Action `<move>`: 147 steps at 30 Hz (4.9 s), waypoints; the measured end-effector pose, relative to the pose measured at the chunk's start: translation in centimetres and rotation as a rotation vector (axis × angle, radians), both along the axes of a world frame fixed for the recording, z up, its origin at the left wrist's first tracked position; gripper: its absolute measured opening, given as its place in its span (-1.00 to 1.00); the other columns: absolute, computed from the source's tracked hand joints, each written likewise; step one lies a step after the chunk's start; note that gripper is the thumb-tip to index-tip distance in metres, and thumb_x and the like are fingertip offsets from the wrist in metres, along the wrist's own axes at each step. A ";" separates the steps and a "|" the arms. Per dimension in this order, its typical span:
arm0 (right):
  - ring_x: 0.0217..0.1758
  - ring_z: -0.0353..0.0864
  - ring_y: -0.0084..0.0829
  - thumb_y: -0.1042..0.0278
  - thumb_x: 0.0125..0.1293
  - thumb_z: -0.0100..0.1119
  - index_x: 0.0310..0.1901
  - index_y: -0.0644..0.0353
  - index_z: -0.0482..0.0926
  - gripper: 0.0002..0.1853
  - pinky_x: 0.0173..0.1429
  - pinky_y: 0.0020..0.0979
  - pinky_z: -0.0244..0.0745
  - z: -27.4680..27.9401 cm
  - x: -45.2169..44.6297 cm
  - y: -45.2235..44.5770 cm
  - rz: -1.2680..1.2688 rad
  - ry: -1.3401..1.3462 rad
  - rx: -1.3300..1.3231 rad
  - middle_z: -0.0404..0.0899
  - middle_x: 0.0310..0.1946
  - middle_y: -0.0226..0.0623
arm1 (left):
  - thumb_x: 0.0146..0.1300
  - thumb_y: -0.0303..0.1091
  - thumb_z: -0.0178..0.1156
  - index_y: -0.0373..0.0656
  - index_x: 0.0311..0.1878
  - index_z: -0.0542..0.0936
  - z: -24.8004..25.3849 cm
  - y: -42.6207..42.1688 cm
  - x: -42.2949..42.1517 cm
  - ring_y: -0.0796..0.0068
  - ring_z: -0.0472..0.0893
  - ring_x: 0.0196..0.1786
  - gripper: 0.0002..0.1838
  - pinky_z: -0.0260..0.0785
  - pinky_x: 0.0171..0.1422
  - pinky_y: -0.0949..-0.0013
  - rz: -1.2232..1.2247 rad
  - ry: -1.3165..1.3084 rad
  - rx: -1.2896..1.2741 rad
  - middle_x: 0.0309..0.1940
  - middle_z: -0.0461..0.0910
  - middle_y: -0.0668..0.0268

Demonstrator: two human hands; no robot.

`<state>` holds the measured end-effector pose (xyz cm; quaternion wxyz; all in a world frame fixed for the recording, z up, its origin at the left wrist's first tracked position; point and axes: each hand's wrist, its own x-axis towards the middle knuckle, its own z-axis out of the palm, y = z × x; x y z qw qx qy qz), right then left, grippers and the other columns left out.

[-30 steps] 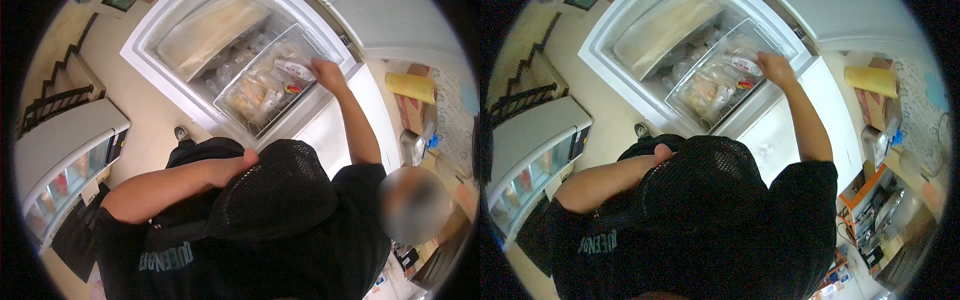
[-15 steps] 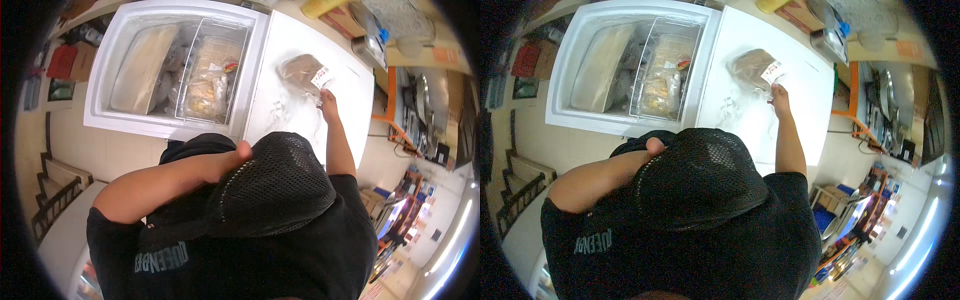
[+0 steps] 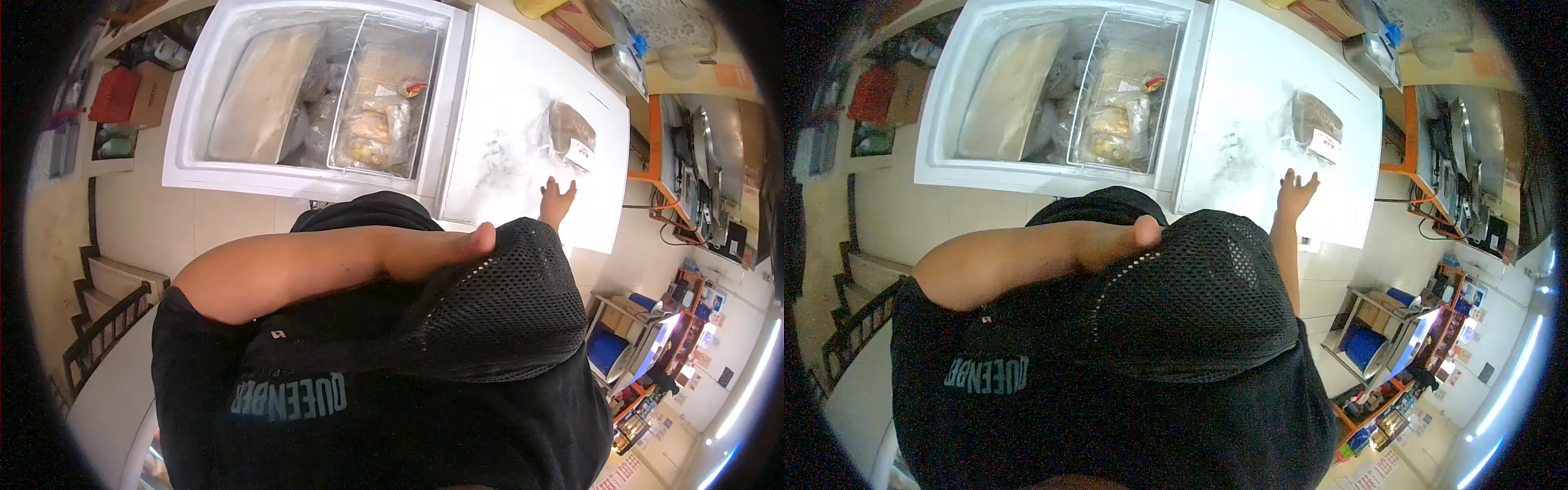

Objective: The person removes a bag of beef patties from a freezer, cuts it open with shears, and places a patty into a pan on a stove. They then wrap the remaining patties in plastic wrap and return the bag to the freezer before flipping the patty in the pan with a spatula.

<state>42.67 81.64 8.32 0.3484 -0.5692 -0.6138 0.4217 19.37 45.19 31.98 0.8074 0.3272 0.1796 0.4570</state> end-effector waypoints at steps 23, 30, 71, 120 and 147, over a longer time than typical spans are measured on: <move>0.43 0.45 0.07 -0.83 0.16 -0.30 0.44 0.45 0.27 0.30 0.54 0.05 0.30 24.5 -0.4 -34.5 0.359 1.107 -0.790 0.40 0.35 0.33 | 0.52 0.35 -0.14 -0.26 0.50 0.28 -1.2 -4.0 -4.0 0.18 0.54 0.29 -0.16 0.31 0.43 0.18 0.006 0.574 0.424 0.29 0.52 0.03; 0.48 0.41 -0.03 -0.90 -0.05 -0.09 0.41 0.55 0.31 0.44 0.59 -0.03 0.24 18.1 14.4 -25.2 0.653 0.731 -0.555 0.40 0.40 0.20 | 0.22 0.55 0.16 -0.29 0.47 0.38 0.5 -1.5 -2.3 0.13 0.60 0.27 0.09 0.42 0.34 0.18 0.151 0.619 0.179 0.22 0.61 0.01; 0.27 0.51 -0.20 -0.05 0.36 0.39 0.44 0.32 0.29 -0.18 0.24 -0.14 0.51 -1.6 14.4 25.1 0.440 0.030 -0.573 0.49 0.25 -0.01 | 0.54 -0.09 0.15 -0.22 0.39 0.41 -22.0 36.6 13.7 0.41 0.65 0.08 -0.48 0.47 0.21 0.30 0.519 0.891 -0.303 0.03 0.62 0.27; -0.13 0.73 -0.29 0.07 0.38 0.37 0.24 0.30 0.50 -0.44 0.05 -0.27 0.61 1.1 12.2 22.1 0.656 -0.089 -0.085 0.72 -0.08 -0.05 | 0.40 0.23 0.22 -0.39 0.49 0.26 -24.3 33.3 1.2 0.20 0.52 0.32 -0.08 0.33 0.41 0.22 0.960 1.201 -0.373 0.25 0.55 0.02; -0.35 0.47 -0.67 0.40 0.43 0.32 -0.06 0.27 0.66 -0.84 -0.22 -0.54 0.44 13.4 10.0 12.2 0.811 -0.061 0.150 0.60 -0.41 -0.45 | 0.50 -0.39 0.21 -0.22 -0.34 0.45 -13.6 28.2 12.7 0.71 0.36 -0.34 -0.75 0.28 -0.18 0.55 1.391 0.899 0.156 -0.47 0.38 0.46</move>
